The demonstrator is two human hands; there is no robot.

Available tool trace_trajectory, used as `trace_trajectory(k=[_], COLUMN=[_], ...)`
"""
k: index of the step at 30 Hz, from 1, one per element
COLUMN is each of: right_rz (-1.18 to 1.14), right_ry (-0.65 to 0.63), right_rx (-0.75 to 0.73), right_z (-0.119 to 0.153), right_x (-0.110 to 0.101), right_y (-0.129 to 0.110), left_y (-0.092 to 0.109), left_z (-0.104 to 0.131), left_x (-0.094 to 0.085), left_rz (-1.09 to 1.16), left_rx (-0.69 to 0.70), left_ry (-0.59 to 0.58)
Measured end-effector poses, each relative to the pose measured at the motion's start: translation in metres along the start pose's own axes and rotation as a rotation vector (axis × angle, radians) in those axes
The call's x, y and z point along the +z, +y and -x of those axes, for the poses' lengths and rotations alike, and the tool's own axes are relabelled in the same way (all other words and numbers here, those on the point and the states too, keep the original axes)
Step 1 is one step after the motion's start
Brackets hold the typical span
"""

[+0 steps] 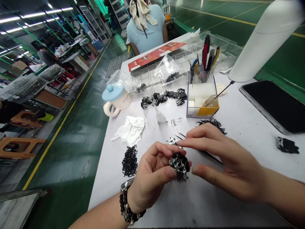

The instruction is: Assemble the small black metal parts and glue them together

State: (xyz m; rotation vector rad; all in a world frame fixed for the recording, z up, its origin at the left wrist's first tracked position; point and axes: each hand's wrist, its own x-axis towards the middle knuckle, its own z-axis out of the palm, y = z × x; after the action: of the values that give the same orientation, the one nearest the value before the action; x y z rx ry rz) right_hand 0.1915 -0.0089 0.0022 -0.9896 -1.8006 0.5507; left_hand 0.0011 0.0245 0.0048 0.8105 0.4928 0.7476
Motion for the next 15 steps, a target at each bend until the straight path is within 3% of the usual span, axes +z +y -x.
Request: trace_trajectory(k=[7,15], right_rz=[0.247,0.289], right_ry=[0.106,0.097], right_rx=[-0.142,-0.152], right_z=[-0.003,0.000], right_x=[0.001,0.007], right_y=[-0.005,-0.003], left_y=[-0.001,-0.004], left_z=[0.002,0.004], left_x=[-0.007,-0.008], left_rz=[-0.537,-0.778], left_rx=[0.350,0.529], left_ry=[0.168,0.171])
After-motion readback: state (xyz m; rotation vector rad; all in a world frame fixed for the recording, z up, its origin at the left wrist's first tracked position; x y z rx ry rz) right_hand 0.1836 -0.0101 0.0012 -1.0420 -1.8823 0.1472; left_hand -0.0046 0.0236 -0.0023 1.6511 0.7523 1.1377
